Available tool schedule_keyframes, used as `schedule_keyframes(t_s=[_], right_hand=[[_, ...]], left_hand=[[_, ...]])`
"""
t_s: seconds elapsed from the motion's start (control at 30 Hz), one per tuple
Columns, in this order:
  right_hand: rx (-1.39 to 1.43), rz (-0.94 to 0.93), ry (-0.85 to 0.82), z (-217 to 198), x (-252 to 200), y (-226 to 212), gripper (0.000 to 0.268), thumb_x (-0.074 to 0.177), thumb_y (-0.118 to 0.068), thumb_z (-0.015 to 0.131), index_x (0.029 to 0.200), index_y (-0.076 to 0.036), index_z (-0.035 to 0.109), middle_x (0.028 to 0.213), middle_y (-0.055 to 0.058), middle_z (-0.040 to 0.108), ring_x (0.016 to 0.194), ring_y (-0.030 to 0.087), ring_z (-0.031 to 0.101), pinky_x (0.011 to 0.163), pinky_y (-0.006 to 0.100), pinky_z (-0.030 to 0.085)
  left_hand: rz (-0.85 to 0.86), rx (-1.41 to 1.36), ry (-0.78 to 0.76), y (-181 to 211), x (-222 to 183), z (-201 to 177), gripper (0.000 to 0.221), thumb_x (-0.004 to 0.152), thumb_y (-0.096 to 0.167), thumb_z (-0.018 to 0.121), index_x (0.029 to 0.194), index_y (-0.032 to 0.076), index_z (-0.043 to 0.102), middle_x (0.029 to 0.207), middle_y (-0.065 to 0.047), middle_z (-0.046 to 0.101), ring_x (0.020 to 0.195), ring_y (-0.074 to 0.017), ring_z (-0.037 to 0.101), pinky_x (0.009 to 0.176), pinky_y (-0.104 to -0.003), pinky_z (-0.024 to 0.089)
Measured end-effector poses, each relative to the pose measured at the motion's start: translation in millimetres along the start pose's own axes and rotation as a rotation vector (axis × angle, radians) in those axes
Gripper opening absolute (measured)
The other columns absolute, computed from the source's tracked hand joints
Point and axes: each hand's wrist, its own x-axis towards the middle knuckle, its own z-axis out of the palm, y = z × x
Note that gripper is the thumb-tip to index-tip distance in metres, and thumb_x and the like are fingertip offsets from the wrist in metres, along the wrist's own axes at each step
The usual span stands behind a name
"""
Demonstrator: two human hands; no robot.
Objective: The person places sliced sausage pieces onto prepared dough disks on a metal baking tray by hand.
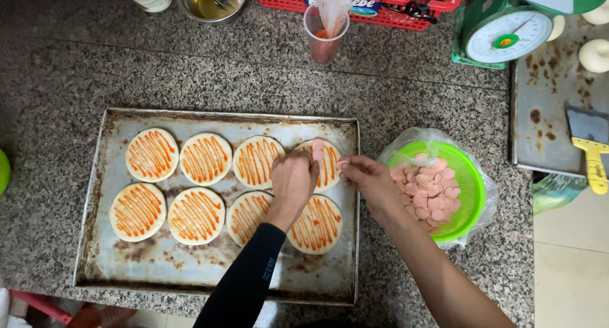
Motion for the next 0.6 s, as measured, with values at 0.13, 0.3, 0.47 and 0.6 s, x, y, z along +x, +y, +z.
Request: schedule_keyframes(t_s=[0.13,0.3,0.47,0.6], right_hand=[[0.0,0.078,0.015,5,-5,-7,0.023,0.094,-0.011,0.068,0.114,-0.001,0.072,0.095,0.005,0.075,0.081,0.014,0.069,0.07,0.028,0.056],[-0.019,0.093,-0.011,12,-8,-12,0.025,0.095,-0.013,0.066,0.118,-0.003,0.072,0.101,0.007,0.077,0.085,0.017,0.073,0.069,0.028,0.057],[-0.1,0.071,-0.112,19,-15,-13,0.028,0.096,-0.013,0.065,0.122,-0.004,0.069,0.103,0.008,0.076,0.088,0.017,0.073,0.07,0.03,0.055],[-0.068,0.096,-0.031,13,-16,-14,0.031,0.098,-0.01,0.055,0.126,-0.003,0.062,0.111,0.009,0.078,0.095,0.019,0.075,0.077,0.031,0.057]], left_hand=[[-0.036,-0.118,0.008,6,-1,-10,0.021,0.092,0.021,0.07,0.08,0.003,0.074,0.081,-0.017,0.072,0.069,-0.0342,0.07,0.073,-0.046,0.054],[-0.012,-0.559,-0.033,8,-8,-23,0.021,0.092,0.018,0.071,0.103,0.001,0.075,0.099,-0.016,0.074,0.084,-0.0263,0.074,0.074,-0.038,0.058],[-0.126,-0.515,-0.185,7,-13,-34,0.018,0.087,0.021,0.075,0.095,0.005,0.077,0.089,-0.011,0.074,0.074,-0.0265,0.072,0.068,-0.039,0.057],[-0.228,-0.266,-0.112,-7,-15,-35,0.016,0.094,0.019,0.07,0.093,0.004,0.075,0.09,-0.016,0.071,0.079,-0.0331,0.071,0.074,-0.043,0.055]])
